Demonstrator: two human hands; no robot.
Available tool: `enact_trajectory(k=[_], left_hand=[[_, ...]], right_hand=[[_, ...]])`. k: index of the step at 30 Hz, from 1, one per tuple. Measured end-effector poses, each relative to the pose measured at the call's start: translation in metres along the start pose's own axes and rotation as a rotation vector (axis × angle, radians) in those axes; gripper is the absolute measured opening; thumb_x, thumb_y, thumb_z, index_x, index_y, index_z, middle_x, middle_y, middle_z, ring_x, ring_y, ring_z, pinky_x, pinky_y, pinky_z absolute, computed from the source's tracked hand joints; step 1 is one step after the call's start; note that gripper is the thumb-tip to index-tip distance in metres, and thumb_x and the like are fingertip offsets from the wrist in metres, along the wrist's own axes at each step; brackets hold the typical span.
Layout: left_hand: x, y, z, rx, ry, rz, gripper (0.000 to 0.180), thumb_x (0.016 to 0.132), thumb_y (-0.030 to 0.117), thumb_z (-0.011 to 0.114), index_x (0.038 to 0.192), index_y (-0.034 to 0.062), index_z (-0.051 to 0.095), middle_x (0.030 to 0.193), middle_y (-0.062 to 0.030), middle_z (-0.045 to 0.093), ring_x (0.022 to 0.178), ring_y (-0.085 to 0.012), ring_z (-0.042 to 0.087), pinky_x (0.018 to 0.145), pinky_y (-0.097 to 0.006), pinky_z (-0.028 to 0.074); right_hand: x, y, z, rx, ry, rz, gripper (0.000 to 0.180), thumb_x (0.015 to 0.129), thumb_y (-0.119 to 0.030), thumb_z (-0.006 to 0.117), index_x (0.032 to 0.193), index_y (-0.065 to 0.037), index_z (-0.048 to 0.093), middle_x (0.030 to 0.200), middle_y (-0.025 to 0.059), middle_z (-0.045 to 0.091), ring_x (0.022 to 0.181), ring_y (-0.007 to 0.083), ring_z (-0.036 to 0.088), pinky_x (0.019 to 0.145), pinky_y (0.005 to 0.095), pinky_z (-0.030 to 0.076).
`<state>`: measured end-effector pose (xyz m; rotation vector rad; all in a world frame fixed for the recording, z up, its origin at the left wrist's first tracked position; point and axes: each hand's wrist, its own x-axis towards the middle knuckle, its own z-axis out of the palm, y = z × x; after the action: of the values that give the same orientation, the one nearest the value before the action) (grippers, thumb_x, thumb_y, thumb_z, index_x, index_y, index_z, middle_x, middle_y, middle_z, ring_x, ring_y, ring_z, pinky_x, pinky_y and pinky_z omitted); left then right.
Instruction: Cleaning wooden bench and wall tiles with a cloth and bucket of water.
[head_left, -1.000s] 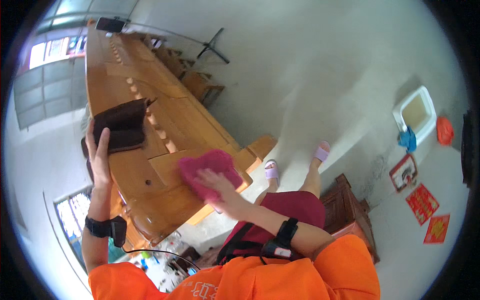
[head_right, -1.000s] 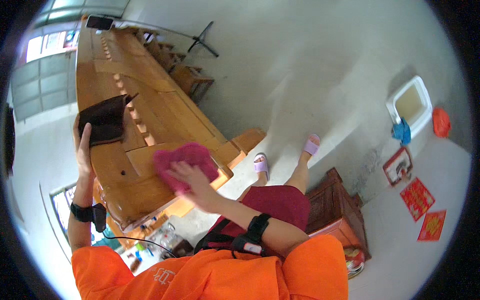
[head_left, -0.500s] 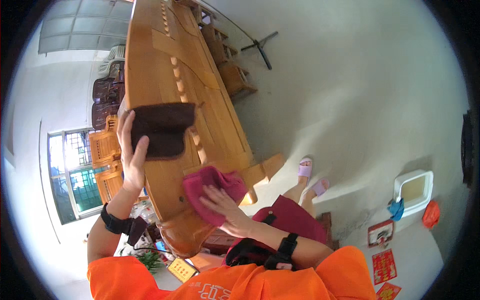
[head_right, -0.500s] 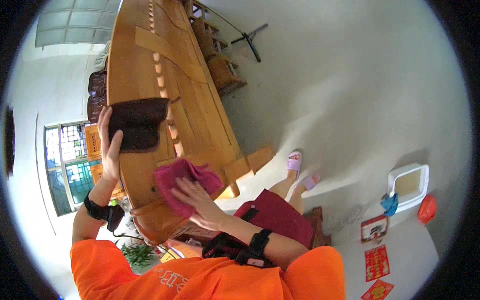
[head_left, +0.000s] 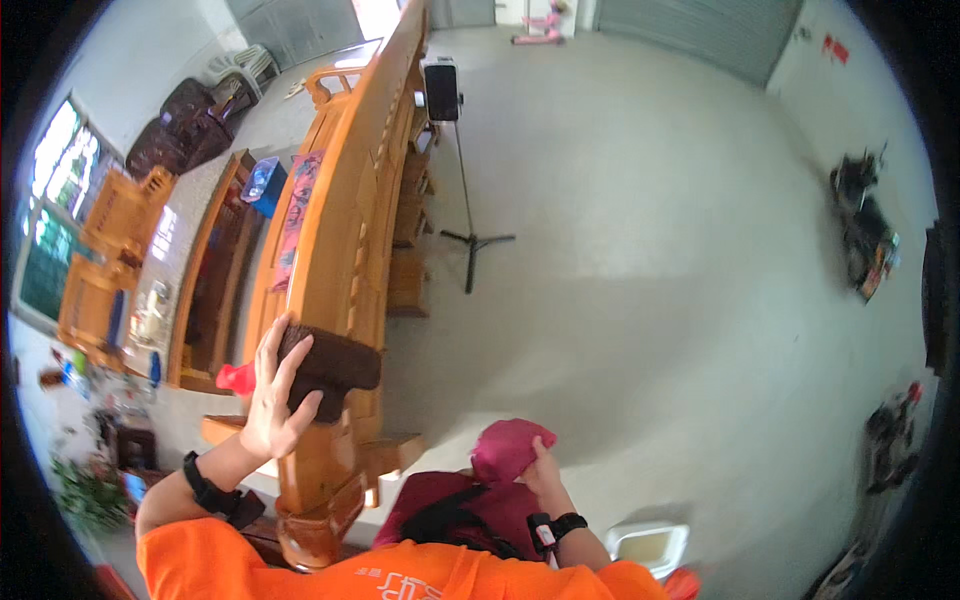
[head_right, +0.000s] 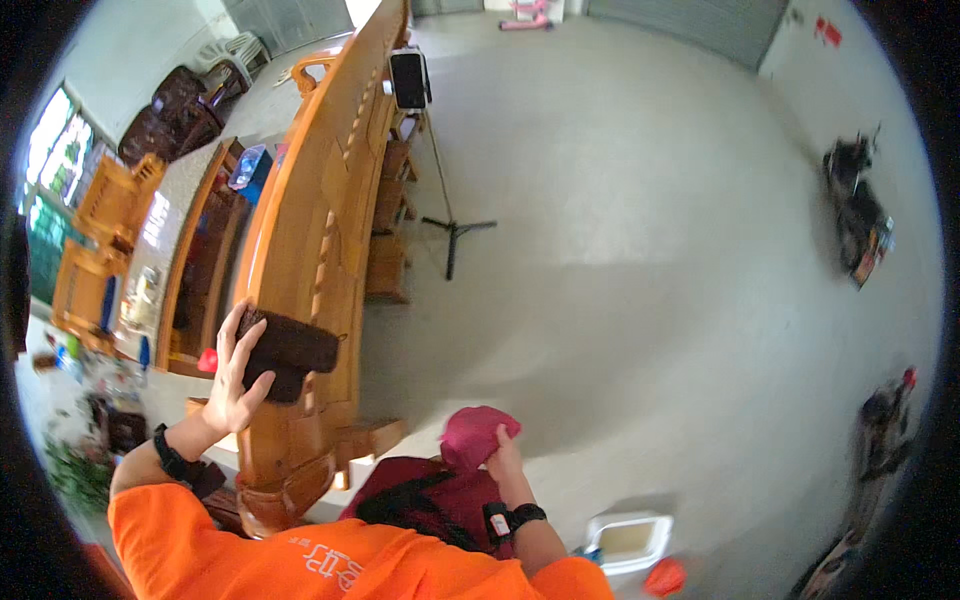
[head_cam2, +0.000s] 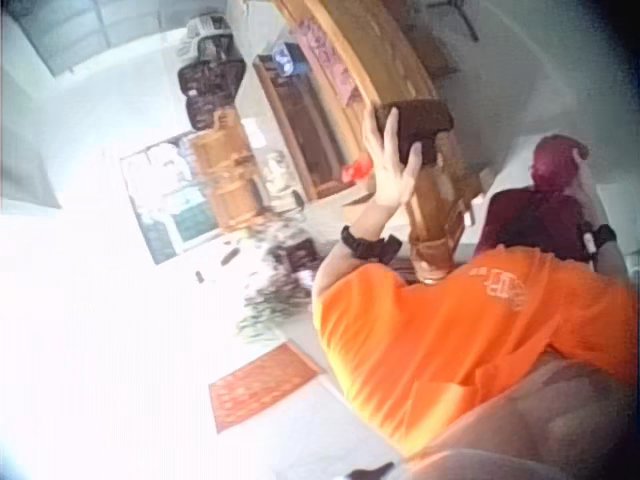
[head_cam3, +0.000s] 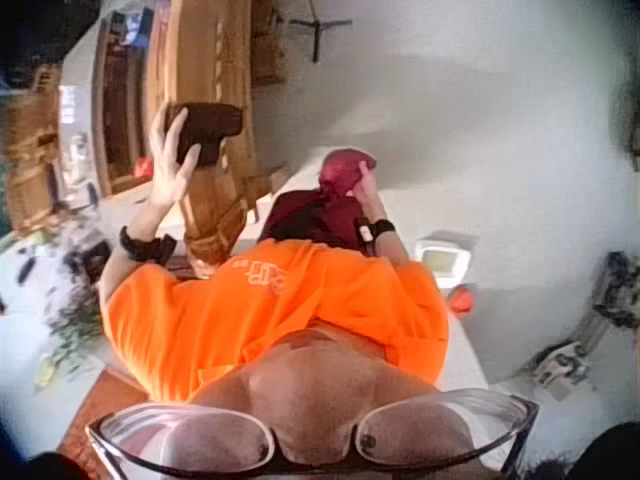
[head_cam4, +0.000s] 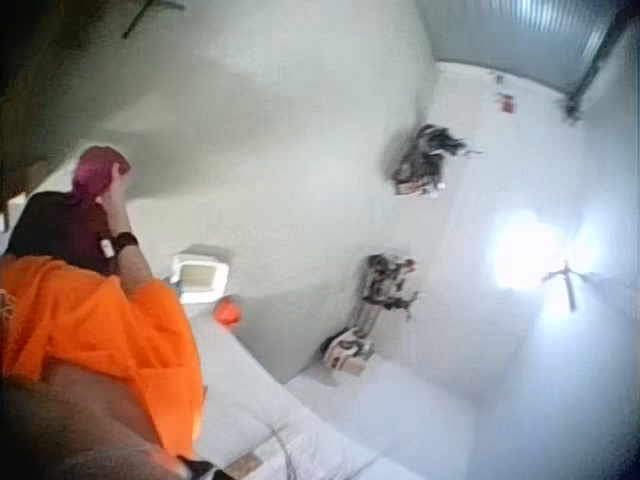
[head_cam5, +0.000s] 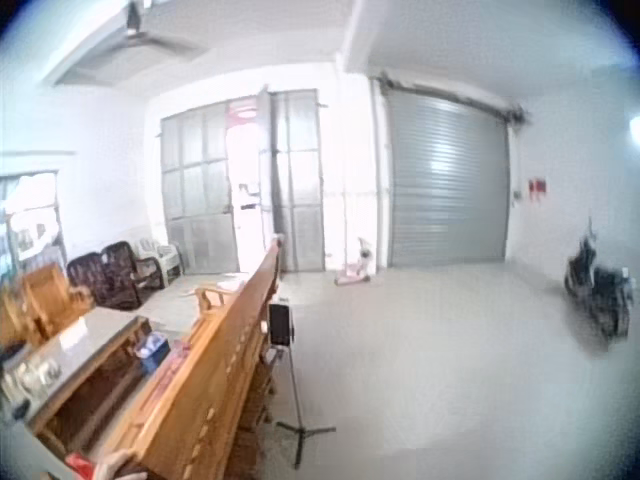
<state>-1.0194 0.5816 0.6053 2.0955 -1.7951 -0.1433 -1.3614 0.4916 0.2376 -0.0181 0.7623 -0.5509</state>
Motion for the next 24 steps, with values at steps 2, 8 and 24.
enact_trajectory(k=[2, 8, 24], left_hand=[[0.002, 0.001, 0.000, 0.021, -0.003, -0.006, 0.062, 0.069, 0.013, 0.059, 0.126, 0.0009, 0.038, 0.137, -0.0278, 0.018, 0.125, -0.0453, 0.022, 0.102, -0.049, 0.020], [0.039, 0.029, -0.026, 0.527, -0.250, 0.026, 0.072, 0.063, 0.051, 0.067, 0.117, 0.0049, 0.049, 0.124, -0.0273, 0.037, 0.113, -0.0409, 0.039, 0.096, -0.049, 0.031], [0.229, 0.130, 0.018, 0.506, -0.146, -0.276, 0.045, 0.063, 0.034, 0.071, 0.091, 0.0022, 0.056, 0.075, -0.0121, 0.058, 0.076, -0.0283, 0.057, 0.076, -0.040, 0.042]], right_hand=[[-0.002, -0.075, -0.021, -0.062, 0.123, -0.235, 0.046, 0.092, -0.035, 0.041, 0.125, -0.003, 0.039, 0.126, 0.0121, 0.046, 0.115, 0.0251, 0.046, 0.098, 0.0424, 0.036], [-0.042, -0.255, -0.128, 0.025, 0.502, -0.659, 0.045, 0.090, -0.044, 0.042, 0.112, -0.006, 0.049, 0.107, 0.0066, 0.057, 0.096, 0.0233, 0.055, 0.087, 0.0369, 0.043], [0.012, -0.515, -0.068, -0.245, 1.061, -0.488, 0.046, 0.088, -0.045, 0.035, 0.108, -0.006, 0.050, 0.101, 0.0063, 0.057, 0.087, 0.0242, 0.056, 0.077, 0.0385, 0.047]])
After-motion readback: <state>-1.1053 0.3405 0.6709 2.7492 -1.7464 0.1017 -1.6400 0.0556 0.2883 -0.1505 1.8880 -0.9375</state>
